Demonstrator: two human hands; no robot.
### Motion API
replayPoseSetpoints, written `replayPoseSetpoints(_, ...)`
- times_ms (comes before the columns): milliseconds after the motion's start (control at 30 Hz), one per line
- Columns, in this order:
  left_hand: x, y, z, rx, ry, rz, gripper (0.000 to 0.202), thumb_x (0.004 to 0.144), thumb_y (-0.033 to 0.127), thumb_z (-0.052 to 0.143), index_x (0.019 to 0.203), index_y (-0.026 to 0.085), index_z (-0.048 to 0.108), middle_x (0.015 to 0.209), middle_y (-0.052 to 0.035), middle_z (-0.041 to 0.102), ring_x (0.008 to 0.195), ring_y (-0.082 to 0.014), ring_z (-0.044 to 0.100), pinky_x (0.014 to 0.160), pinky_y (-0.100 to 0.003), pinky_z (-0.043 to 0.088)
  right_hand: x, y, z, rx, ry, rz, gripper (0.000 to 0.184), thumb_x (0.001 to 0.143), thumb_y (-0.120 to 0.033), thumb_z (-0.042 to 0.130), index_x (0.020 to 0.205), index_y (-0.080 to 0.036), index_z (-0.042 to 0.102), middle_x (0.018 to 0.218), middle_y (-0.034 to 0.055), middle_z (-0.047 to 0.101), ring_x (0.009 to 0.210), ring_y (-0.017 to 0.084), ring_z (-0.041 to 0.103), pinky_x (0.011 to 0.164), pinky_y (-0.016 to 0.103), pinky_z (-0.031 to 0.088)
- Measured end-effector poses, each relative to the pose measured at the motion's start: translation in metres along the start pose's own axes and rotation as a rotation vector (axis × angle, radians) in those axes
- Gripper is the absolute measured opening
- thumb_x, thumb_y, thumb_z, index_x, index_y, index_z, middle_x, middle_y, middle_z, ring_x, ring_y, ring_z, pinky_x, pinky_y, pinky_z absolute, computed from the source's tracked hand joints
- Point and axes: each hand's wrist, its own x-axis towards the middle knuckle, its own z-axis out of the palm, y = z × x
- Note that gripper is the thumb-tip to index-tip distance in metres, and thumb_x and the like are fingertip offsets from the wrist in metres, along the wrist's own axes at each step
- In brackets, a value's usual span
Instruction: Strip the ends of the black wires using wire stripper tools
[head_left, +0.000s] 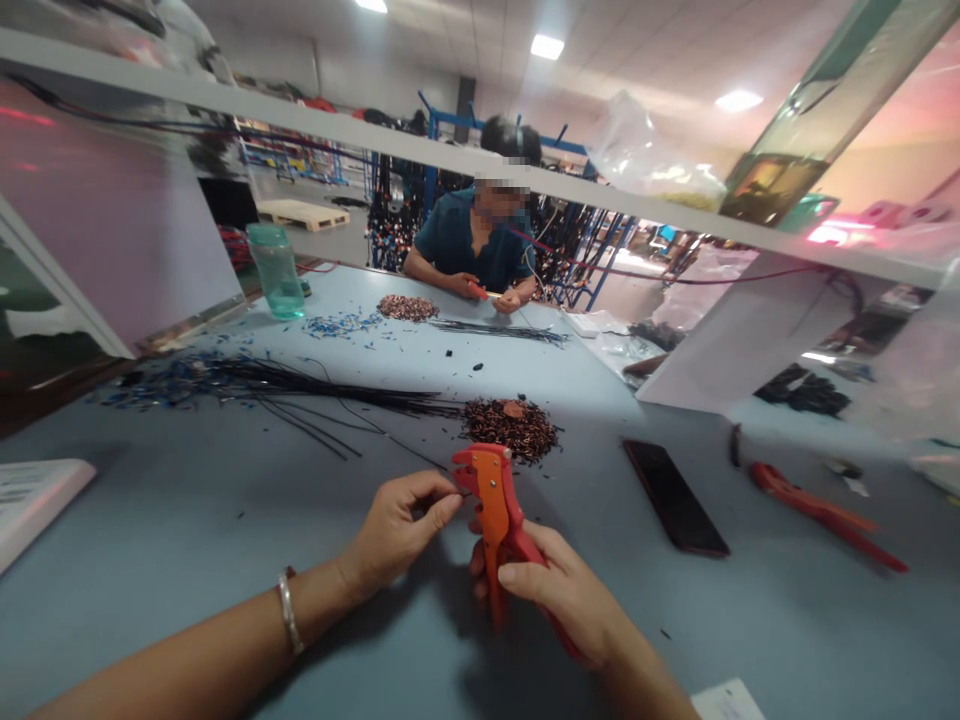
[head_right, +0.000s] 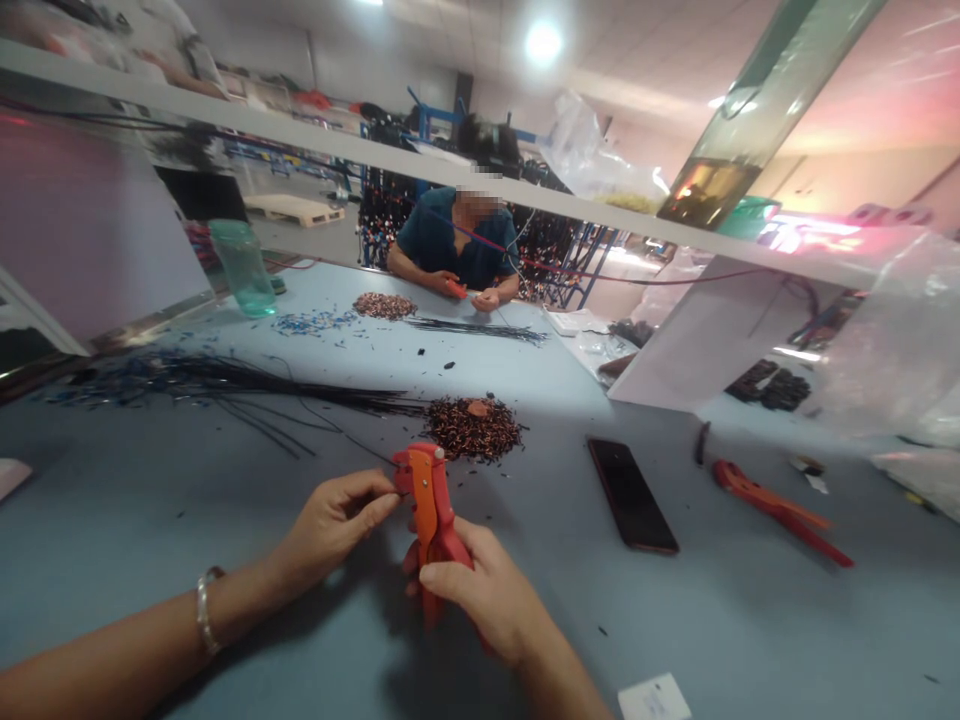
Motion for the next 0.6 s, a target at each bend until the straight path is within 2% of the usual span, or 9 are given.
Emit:
replayPoseSetpoints(133, 0.000, 0.000, 0.001, -0.026, -0.036, -0.018, 0.022, 0.086, 0.026, 0.057, 0.070, 0.014, 0.067, 0.061, 0.0004, 0.062, 0.058, -0.0134, 0.053, 0.057, -0.022, 0.043, -0.001, -0.004, 0.001, -0.145, 0.013, -0.030, 0.025, 0.075, -0.036, 0.068, 0.090, -0.016, 0.063, 0.081, 0.0024, 0.060, 0.070, 0.016, 0.056, 0.063, 0.028, 0.046)
replayPoseSetpoints(300, -0.003, 0.003, 0.004, -0.124, -0.083, -0.066, 0.023, 0.087, 0.028, 0.057, 0.079, 0.012, 0.070, 0.071, -0.0036, 0.066, 0.068, -0.0168, 0.058, 0.064, -0.026, 0.046, -0.001, -0.004, 0.003, -0.243, -0.003, -0.046, 0.023, 0.078, -0.034, 0.063, 0.092, -0.016, 0.060, 0.080, 0.0015, 0.058, 0.069, 0.015, 0.051, 0.063, 0.028, 0.043)
replayPoseSetpoints(433, -0.007, 0.006, 0.007, -0.148, -0.054, -0.075, 0.021, 0.086, 0.028, 0.059, 0.078, 0.012, 0.071, 0.068, -0.0029, 0.066, 0.063, -0.0153, 0.056, 0.061, -0.024, 0.045, -0.003, -0.009, 0.010, -0.510, 0.050, -0.123, 0.021, 0.078, -0.030, 0.057, 0.095, -0.017, 0.062, 0.079, 0.0011, 0.058, 0.068, 0.016, 0.051, 0.063, 0.028, 0.041)
replayPoseSetpoints(533, -0.009, 0.006, 0.008, -0.177, -0.028, -0.074, 0.020, 0.086, 0.028, 0.060, 0.077, 0.013, 0.071, 0.067, -0.0027, 0.067, 0.061, -0.0149, 0.056, 0.059, -0.023, 0.046, -0.005, -0.010, 0.017, -0.774, 0.135, -0.251, 0.031, 0.077, -0.018, 0.053, 0.108, -0.018, 0.060, 0.083, 0.0022, 0.062, 0.073, 0.018, 0.055, 0.069, 0.031, 0.045)
replayPoseSetpoints(600, -0.010, 0.006, 0.007, -0.185, -0.010, -0.061, 0.019, 0.085, 0.029, 0.061, 0.076, 0.014, 0.071, 0.070, -0.0034, 0.069, 0.063, -0.0154, 0.058, 0.060, -0.023, 0.047, -0.004, -0.006, 0.019, -0.923, 0.188, -0.360, 0.044, 0.075, -0.014, 0.051, 0.119, -0.016, 0.055, 0.094, 0.0067, 0.064, 0.082, 0.021, 0.059, 0.076, 0.035, 0.049)
